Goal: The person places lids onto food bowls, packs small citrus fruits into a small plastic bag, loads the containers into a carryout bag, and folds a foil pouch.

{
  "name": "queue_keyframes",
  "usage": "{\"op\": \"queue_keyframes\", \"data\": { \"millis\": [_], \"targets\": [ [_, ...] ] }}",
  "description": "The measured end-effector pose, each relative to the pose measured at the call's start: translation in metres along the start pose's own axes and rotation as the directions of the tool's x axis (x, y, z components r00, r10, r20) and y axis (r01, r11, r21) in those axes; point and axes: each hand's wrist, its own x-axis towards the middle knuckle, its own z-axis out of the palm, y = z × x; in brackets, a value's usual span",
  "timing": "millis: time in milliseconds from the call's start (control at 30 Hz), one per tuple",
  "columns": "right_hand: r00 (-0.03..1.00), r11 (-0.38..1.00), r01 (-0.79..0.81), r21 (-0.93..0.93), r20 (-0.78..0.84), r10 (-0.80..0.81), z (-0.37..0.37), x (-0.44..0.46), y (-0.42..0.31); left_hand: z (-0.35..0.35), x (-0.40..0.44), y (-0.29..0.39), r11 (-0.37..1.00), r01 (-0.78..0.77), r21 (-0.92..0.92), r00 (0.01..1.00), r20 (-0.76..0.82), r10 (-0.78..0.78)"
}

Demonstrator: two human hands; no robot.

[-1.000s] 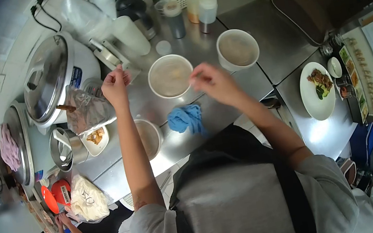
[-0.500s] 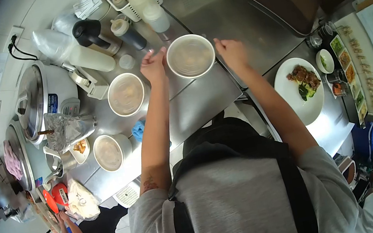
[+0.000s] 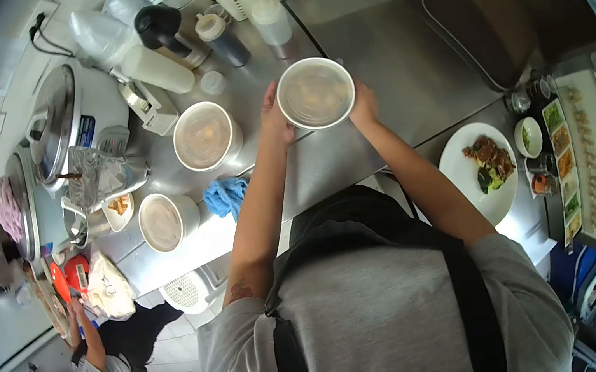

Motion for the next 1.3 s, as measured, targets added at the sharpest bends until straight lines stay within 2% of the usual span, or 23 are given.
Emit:
{"op": "queue_keyframes", "data": {
  "millis": [33, 133, 167, 233, 367, 400, 467, 533, 600, 667, 700, 767, 833, 900, 967, 1000, 1033, 1067, 1133, 1167, 1233, 1267, 1300],
  "targets": [
    [0.999, 0.994, 0.033, -0.106, 0.011, -0.032, -0.002, 0.001, -0.001, -0.001, -0.001, 0.0, 0.999, -0.014, 0.049, 1.0, 0.017, 0.013],
    [0.983, 0.898, 0.118, 0.424, -0.181, -0.044, 0.012, 0.0, 0.019, -0.02, -0.005, -0.014, 0.928, -0.208, 0.31, 0.976, -0.003, 0.219],
    [0.976, 0.76, 0.109, 0.641, -0.212, 0.039, 0.013, -0.002, 0.019, -0.022, -0.002, -0.017, 0.865, -0.278, 0.418, 0.951, -0.005, 0.308],
    [0.966, 0.368, -0.196, 0.909, 0.114, 0.233, -0.03, -0.036, -0.019, -0.018, -0.003, -0.017, 0.874, -0.35, 0.338, 0.932, 0.031, 0.361],
    [0.972, 0.314, -0.206, 0.927, 0.156, 0.177, -0.014, -0.065, -0.057, 0.002, -0.053, -0.011, 0.959, -0.27, 0.082, 0.963, 0.009, 0.27],
    [0.96, 0.271, -0.245, 0.931, 0.195, 0.199, -0.018, -0.056, -0.053, -0.004, -0.063, -0.006, 0.885, -0.326, 0.332, 0.944, 0.065, 0.323],
    [0.925, 0.18, -0.334, 0.925, 0.285, 0.251, -0.023, -0.046, -0.046, -0.037, -0.103, 0.005, 0.553, -0.374, 0.745, 0.913, 0.191, 0.36],
    [0.977, 0.422, -0.146, 0.895, 0.063, 0.206, -0.048, -0.058, -0.054, -0.054, -0.17, 0.06, 0.107, -0.282, 0.954, 0.954, 0.267, 0.136],
    [0.987, 0.653, 0.125, 0.747, -0.161, -0.006, -0.062, -0.074, -0.056, -0.099, -0.199, 0.052, -0.219, -0.144, 0.965, 0.798, 0.244, 0.552],
    [0.94, 0.53, 0.284, 0.799, -0.123, -0.318, -0.054, -0.104, -0.085, -0.139, -0.199, 0.045, -0.549, 0.117, 0.827, 0.627, 0.367, 0.687],
    [0.845, 0.501, 0.388, 0.774, -0.082, -0.528, -0.044, -0.115, -0.103, -0.158, -0.193, 0.043, -0.497, 0.03, 0.867, 0.649, 0.362, 0.67],
    [0.57, 0.629, 0.418, 0.655, 0.349, -0.743, -0.034, -0.132, -0.156, -0.186, -0.177, 0.051, -0.378, -0.144, 0.914, 0.681, 0.369, 0.633],
    [0.291, 0.482, 0.699, 0.528, 0.406, -0.866, 0.027, -0.138, -0.163, -0.189, -0.172, 0.078, -0.344, -0.205, 0.916, 0.796, 0.36, 0.487],
    [0.184, 0.409, 0.756, 0.51, 0.434, -0.882, 0.067, -0.148, -0.16, -0.184, -0.169, 0.102, -0.366, -0.173, 0.915, 0.87, 0.316, 0.379],
    [0.078, 0.292, 0.812, 0.505, 0.402, -0.912, 0.108, -0.145, -0.146, -0.183, -0.166, 0.123, -0.382, -0.13, 0.915, 0.983, 0.17, 0.074],
    [0.017, 0.217, 0.831, 0.512, 0.367, -0.93, 0.123, -0.143, -0.136, -0.175, -0.173, 0.145, -0.47, -0.216, 0.856, 0.974, 0.155, -0.165],
    [0.091, 0.314, 0.738, 0.597, 0.373, -0.923, 0.121, -0.142, -0.136, -0.145, -0.187, 0.187, -0.401, -0.347, 0.848, 0.922, 0.23, -0.311],
    [0.159, 0.391, 0.624, 0.676, 0.381, -0.911, 0.119, -0.141, -0.139, -0.13, -0.181, 0.213, -0.3, -0.512, 0.805, 0.857, 0.453, -0.247],
    [0.179, 0.45, 0.619, 0.644, 0.442, -0.879, 0.116, -0.137, -0.152, -0.089, -0.146, 0.273, -0.374, -0.381, 0.845, 0.922, 0.375, -0.093],
    [0.179, 0.481, 0.608, 0.632, 0.481, -0.858, 0.113, -0.138, -0.157, -0.064, -0.125, 0.304, -0.463, -0.452, 0.762, 0.808, 0.57, 0.149],
    [0.279, 0.616, 0.53, 0.582, 0.567, -0.775, 0.105, -0.14, -0.165, -0.03, -0.055, 0.352, -0.447, -0.26, 0.856, 0.783, 0.458, 0.422],
    [0.319, 0.676, 0.49, 0.55, 0.608, -0.727, 0.099, -0.139, -0.169, -0.025, -0.02, 0.37, -0.498, -0.355, 0.791, 0.544, 0.608, 0.578],
    [0.339, 0.648, 0.532, 0.545, 0.564, -0.753, 0.088, -0.14, -0.173, -0.015, 0.01, 0.389, -0.469, -0.378, 0.798, 0.506, 0.602, 0.618]
  ]
}}
